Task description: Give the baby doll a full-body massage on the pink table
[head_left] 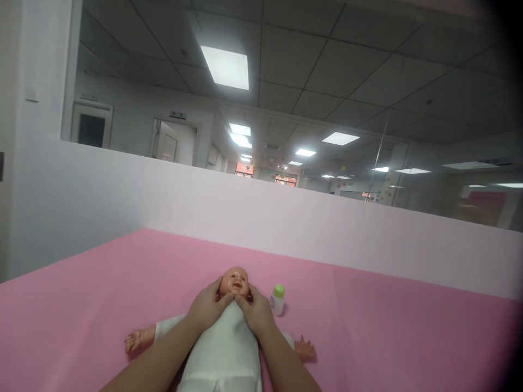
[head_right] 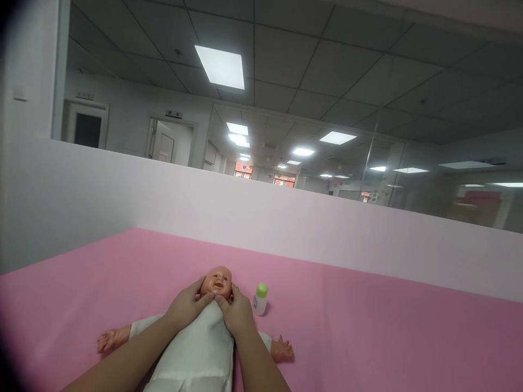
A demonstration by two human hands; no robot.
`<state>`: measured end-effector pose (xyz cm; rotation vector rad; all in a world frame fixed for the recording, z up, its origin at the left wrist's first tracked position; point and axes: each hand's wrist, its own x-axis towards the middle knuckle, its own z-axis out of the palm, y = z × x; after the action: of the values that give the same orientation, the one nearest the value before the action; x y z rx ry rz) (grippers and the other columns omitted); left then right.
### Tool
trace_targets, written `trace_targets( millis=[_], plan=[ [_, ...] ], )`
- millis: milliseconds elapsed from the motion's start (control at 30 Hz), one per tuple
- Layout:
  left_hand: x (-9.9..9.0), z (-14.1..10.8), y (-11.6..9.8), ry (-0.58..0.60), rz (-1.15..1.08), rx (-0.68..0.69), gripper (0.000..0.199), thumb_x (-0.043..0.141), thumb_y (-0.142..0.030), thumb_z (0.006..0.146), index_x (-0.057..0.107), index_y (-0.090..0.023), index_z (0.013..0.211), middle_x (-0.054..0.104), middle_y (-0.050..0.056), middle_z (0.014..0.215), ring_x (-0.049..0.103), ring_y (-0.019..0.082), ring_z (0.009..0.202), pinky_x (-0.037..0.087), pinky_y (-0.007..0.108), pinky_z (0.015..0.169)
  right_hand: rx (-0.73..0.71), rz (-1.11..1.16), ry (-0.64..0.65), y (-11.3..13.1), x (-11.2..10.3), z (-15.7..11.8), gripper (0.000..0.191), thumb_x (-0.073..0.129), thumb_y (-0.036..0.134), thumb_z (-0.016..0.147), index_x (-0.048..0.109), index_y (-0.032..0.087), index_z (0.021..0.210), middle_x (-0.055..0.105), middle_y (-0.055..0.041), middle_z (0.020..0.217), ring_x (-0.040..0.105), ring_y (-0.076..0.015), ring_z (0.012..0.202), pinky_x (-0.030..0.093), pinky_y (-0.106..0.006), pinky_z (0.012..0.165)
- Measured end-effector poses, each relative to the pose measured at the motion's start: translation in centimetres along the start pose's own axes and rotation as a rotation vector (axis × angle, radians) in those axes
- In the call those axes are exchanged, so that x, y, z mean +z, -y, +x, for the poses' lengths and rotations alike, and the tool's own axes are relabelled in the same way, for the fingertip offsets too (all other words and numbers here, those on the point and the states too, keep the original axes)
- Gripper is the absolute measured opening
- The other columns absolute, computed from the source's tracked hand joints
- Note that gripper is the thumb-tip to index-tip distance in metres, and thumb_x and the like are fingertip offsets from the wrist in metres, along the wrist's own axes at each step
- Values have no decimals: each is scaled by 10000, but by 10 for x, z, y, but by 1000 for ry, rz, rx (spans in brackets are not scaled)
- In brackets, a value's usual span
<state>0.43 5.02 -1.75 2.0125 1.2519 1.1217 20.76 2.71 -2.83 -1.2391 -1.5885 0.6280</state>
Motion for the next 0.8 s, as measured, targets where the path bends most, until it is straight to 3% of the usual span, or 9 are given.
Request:
trace_targets(
  millis=[267,433,500,600,800],
  plan=[
    [3,5,4,6,34,5,584,538,-568,926,604,-248,1410,735,74,1305,698,309,1157,527,366,945,-18,-114,14,-14,-6,4,518,570,552,968,678,257,1379,776,-62,1186,727,-266,1060,543,-368,959],
    [8,7,5,-11,53,-18,625,538,-611,928,602,-228,1419,719,96,1334,684,315,1181,512,376,978,-26,-168,-4,-17,-11,4,562,437,597,1026,667,248,1402,711,-71,1348,646,-275,1269,455,-404,1114],
    [9,7,4,-3,69,-13,608,538,-606,933,605,-236,1410,726,93,1319,693,306,1154,516,370,957,-16,-163,-14,-17,-12,3,563,395,590,1043,699,235,1356,722,-75,1326,645,-264,1268,452,-398,1119],
    [10,6,1,9,81,-24,625,559,-624,926,608,-220,1401,745,106,1264,707,297,1091,522,363,923,5,-173,-20,-16,-15,3,554,424,603,1029,710,232,1325,740,-76,1281,668,-254,1216,469,-387,1090],
    [12,5,-7,21,65,-63,662,634,-712,857,649,-227,1308,761,85,1190,703,287,1031,530,351,850,91,-171,12,-13,-20,0,669,720,695,819,685,236,1306,761,-67,1164,715,-232,1039,541,-343,922]
  ],
)
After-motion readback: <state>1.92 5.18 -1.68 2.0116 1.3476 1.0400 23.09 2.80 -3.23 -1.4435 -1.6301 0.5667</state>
